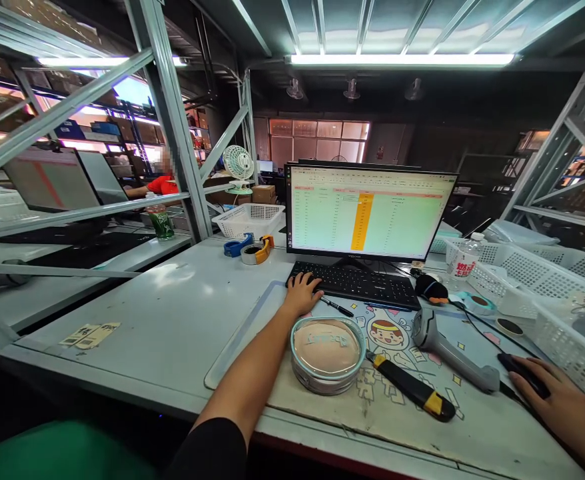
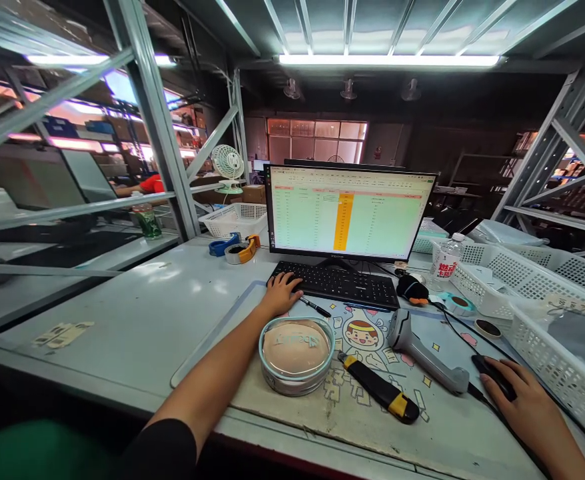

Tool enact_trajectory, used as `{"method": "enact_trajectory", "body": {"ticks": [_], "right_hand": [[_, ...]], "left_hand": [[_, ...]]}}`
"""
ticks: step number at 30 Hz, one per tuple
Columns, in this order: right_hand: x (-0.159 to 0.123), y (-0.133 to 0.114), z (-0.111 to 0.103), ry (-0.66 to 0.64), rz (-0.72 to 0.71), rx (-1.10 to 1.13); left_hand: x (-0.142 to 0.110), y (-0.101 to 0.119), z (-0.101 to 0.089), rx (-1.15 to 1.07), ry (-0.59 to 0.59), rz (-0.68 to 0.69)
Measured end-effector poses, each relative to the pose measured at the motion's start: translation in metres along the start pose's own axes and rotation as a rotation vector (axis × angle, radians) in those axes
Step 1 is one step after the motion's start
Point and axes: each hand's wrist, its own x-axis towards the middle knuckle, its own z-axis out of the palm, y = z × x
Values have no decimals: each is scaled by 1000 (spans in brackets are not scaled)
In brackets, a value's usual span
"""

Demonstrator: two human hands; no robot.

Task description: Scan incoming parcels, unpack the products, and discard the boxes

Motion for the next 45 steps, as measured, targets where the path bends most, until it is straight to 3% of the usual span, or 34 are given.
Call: {"method": "enact_trajectory", "body": {"ticks": [9,11,14,16,19,21,23,26,28,30,32,35,37,39,42,45], "right_hand": [[-1,9,7,22,-47,-9],[-2,4,5,22,-67,-12],[-3,-8,1,25,-98,-6],[-3,-16,-1,37,-114,-2],[-2,-25,-6,94,-110,-3],[1,-35,-14,157,-122,-3],[4,-50,-29,242,-157,5],[2,-92,-57,371,-201,78],[-9,-131,-74,384,-212,190],[-29,-173,-86,290,-184,341],[-53,-214,-90,103,-89,535],[-92,-261,-92,-312,46,886],[-120,-282,-97,-603,72,1037],[-148,-294,-106,-806,77,1082],[-184,-299,-126,-898,117,1103],[-204,-281,-160,-751,219,1159]], "left_hand": [[-4,9,-13,-129,49,1],[1,9,-30,-181,57,-25],[-1,3,-72,-270,67,-61],[-22,2,-100,-361,3,0],[-84,14,-120,-433,-270,188],[-129,29,-115,-299,-368,195],[-161,44,-101,-185,-319,136],[-180,54,-80,-176,-170,108],[-182,53,-74,-208,-88,128],[-186,53,-76,-222,-2,142],[-200,59,-83,-214,82,151],[-239,80,-100,-171,144,214],[-272,99,-108,-154,132,332],[-305,117,-112,-161,120,490],[-347,135,-111,-215,185,670],[-380,136,-105,-316,325,669]]}}
